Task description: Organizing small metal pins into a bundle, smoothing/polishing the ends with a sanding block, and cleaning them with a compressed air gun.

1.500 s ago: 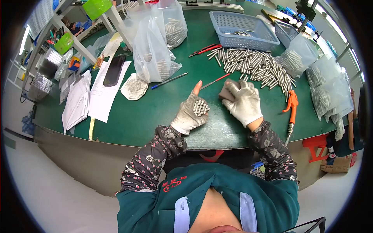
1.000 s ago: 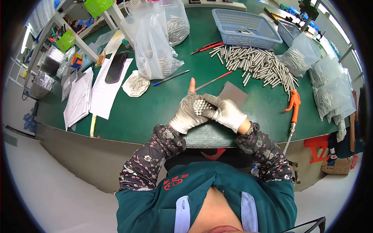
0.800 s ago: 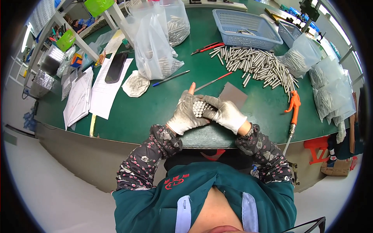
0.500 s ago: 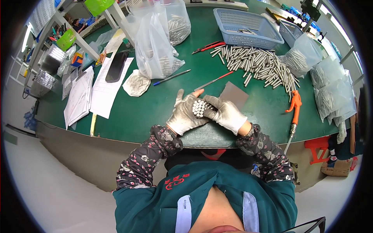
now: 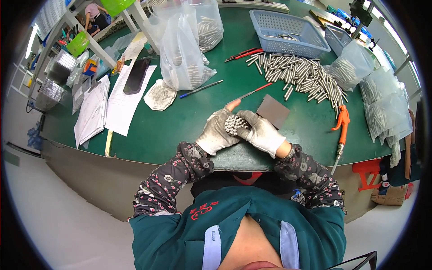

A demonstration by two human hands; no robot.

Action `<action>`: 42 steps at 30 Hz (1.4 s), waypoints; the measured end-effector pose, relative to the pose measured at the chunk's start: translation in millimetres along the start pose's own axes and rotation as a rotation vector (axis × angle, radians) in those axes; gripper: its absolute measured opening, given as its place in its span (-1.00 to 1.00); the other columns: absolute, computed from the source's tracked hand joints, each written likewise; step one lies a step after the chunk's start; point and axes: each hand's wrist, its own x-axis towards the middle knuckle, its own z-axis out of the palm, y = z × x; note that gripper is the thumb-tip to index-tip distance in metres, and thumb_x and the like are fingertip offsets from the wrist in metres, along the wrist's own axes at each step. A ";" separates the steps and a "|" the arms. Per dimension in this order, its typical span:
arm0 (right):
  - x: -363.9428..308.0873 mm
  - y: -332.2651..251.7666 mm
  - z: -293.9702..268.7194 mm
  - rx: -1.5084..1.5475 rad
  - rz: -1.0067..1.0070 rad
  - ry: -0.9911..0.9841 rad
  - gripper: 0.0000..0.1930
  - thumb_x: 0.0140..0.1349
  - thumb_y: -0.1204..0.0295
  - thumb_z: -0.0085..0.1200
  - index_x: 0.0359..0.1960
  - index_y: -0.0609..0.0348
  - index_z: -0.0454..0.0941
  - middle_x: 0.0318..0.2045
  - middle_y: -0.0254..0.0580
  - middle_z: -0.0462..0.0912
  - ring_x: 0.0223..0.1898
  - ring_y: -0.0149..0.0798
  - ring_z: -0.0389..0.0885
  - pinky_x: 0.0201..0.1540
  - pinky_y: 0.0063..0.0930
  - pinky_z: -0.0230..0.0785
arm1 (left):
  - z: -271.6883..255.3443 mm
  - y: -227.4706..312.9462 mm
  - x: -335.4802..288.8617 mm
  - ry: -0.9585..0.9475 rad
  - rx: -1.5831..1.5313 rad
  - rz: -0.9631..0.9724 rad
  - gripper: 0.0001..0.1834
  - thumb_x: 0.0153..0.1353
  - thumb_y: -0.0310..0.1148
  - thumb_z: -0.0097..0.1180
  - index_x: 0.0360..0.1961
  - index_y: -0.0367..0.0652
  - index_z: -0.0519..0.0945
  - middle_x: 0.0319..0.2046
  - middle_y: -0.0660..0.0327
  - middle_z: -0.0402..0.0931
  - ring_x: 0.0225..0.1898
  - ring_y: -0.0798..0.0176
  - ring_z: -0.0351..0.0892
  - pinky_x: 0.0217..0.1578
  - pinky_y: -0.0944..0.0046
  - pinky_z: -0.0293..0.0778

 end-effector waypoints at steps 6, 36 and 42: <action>-1.4 -12.2 -3.7 0.070 0.056 -0.068 -0.53 0.06 0.31 0.09 -0.03 0.33 0.32 -0.24 -0.05 0.52 -0.19 -0.24 0.50 -0.11 -0.48 0.33 | 1.8 -6.2 -1.0 0.019 0.030 0.085 -0.02 -0.32 -0.53 0.24 0.24 0.02 0.08 -0.45 0.28 0.47 -0.42 0.33 0.48 -0.30 0.38 0.41; -4.2 -6.5 -2.8 -0.188 -0.084 0.290 -0.77 0.02 0.44 -0.01 -0.26 0.22 0.48 -0.54 -0.25 0.49 -0.54 -0.32 0.46 -0.44 -0.47 0.34 | -1.5 -0.3 -1.6 -0.018 -0.063 -0.077 -0.16 -0.26 -0.64 0.20 0.15 -0.07 0.19 -0.39 0.41 0.37 -0.35 0.53 0.37 -0.28 0.52 0.36; 11.4 -35.0 -21.3 -0.515 -0.406 0.288 -0.89 -0.07 0.42 0.05 -0.48 0.11 0.54 -0.51 -0.19 0.52 -0.40 -0.10 0.49 -0.33 -0.29 0.33 | 1.0 -3.6 0.7 0.013 -0.032 0.002 -0.18 -0.28 -0.59 0.20 0.13 -0.06 0.20 -0.31 0.29 0.45 -0.29 0.38 0.45 -0.22 0.42 0.38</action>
